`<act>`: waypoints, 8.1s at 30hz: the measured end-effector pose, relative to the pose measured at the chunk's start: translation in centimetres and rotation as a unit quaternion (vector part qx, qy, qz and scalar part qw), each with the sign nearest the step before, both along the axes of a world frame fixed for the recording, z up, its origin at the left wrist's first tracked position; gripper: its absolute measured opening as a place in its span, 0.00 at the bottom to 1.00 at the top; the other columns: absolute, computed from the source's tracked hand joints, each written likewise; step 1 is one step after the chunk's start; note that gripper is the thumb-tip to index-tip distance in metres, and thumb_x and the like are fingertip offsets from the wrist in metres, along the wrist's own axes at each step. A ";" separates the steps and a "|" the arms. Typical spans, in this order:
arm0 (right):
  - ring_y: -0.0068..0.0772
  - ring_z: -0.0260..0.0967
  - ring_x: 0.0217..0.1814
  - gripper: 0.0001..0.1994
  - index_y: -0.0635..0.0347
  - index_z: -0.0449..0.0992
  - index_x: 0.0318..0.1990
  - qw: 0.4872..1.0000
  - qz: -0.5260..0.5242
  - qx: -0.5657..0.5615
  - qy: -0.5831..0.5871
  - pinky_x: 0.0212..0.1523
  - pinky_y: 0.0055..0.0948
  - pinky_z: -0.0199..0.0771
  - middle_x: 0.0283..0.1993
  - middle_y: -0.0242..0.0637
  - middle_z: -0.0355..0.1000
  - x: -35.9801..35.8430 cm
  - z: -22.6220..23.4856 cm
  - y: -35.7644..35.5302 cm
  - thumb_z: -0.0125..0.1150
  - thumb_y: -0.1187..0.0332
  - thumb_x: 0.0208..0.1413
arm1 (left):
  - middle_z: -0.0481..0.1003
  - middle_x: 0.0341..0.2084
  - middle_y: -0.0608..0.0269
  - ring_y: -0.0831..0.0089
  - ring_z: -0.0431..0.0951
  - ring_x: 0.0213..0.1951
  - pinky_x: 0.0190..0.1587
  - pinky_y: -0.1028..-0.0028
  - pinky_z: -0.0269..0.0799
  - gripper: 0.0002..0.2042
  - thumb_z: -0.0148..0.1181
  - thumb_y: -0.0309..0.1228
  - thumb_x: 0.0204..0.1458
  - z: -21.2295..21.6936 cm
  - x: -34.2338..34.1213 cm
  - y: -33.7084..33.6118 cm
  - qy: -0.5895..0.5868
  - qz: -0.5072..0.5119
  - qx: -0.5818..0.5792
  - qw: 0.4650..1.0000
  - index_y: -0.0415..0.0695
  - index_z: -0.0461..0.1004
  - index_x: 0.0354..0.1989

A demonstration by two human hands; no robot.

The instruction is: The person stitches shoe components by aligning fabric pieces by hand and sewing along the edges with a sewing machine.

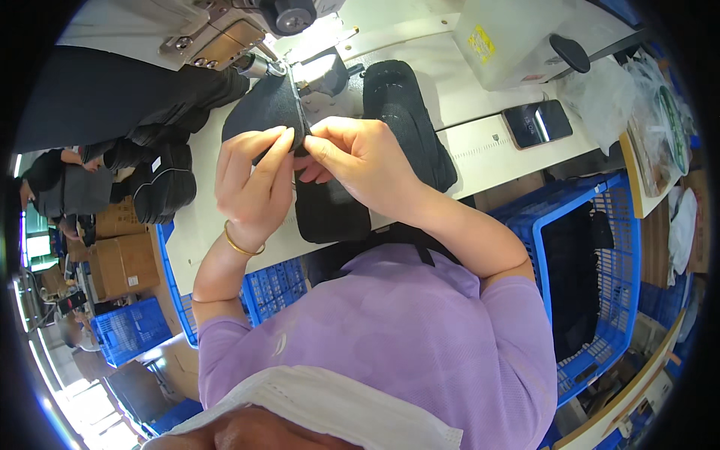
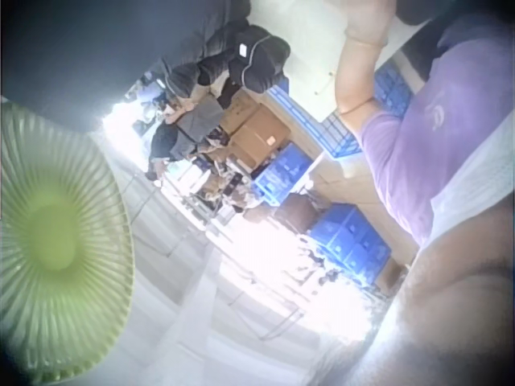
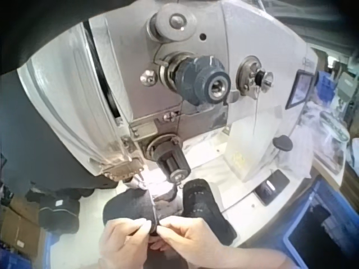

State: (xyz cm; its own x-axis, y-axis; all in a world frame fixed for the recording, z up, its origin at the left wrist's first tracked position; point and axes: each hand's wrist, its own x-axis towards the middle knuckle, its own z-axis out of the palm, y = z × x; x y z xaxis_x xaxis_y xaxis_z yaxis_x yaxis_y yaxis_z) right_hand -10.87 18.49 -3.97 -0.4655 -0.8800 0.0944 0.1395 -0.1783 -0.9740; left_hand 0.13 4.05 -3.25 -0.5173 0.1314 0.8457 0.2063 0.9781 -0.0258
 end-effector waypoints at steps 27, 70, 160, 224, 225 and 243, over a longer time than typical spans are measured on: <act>0.17 0.72 0.21 0.12 0.66 0.73 0.25 0.994 -0.078 -0.009 0.077 0.23 0.19 0.71 0.21 0.37 0.76 -0.4 0.9 -1.3 0.51 0.70 0.58 | 0.78 0.36 0.54 0.62 0.78 0.39 0.40 0.68 0.79 0.15 0.62 0.24 0.38 -1.2 -1.0 -1.9 0.064 0.031 -0.157 0.985 0.33 0.81 0.37; 0.15 0.68 0.20 0.11 0.66 0.79 0.36 0.998 -0.057 0.010 0.021 0.23 0.18 0.68 0.26 0.36 0.79 -1.9 -0.8 -1.9 0.52 0.69 0.63 | 0.75 0.33 0.59 0.65 0.76 0.35 0.35 0.69 0.74 0.16 0.60 0.22 0.30 0.4 -4.0 -3.7 0.029 0.086 -0.136 0.987 0.34 0.77 0.33; 0.24 0.69 0.30 0.24 0.61 0.70 0.55 0.926 -0.192 0.018 0.325 0.29 0.24 0.71 0.36 0.33 0.71 2.2 -2.8 1.8 0.69 0.71 0.49 | 0.75 0.49 0.50 0.69 0.76 0.51 0.55 0.71 0.72 0.28 0.55 0.16 0.54 -3.3 8.0 1.5 -0.176 -0.136 0.747 0.626 0.33 0.57 0.65; 0.23 0.74 0.36 0.10 0.64 0.76 0.47 0.976 -0.097 -0.002 0.196 0.38 0.21 0.75 0.40 0.36 0.74 0.1 -6.2 3.8 0.61 0.75 0.58 | 0.75 0.48 0.52 0.71 0.78 0.48 0.52 0.73 0.74 0.28 0.58 0.18 0.52 -4.2 4.8 2.8 -0.223 -0.161 0.746 0.606 0.34 0.59 0.63; 0.23 0.74 0.36 0.10 0.64 0.76 0.47 0.976 -0.097 -0.002 0.197 0.38 0.21 0.75 0.40 0.36 0.74 0.3 -6.1 3.9 0.61 0.75 0.58 | 0.76 0.48 0.53 0.72 0.78 0.48 0.52 0.73 0.74 0.27 0.59 0.19 0.52 -4.2 4.8 2.7 -0.227 -0.161 0.742 0.610 0.34 0.60 0.62; 0.16 0.70 0.18 0.07 0.63 0.73 0.38 0.999 0.012 0.048 -0.023 0.18 0.15 0.61 0.21 0.28 0.70 -1.5 0.2 0.2 0.55 0.68 0.64 | 0.79 0.30 0.65 0.84 0.75 0.32 0.37 0.82 0.71 0.07 0.65 0.25 0.53 3.8 -2.9 -5.1 -0.296 -0.111 0.561 0.765 0.37 0.77 0.38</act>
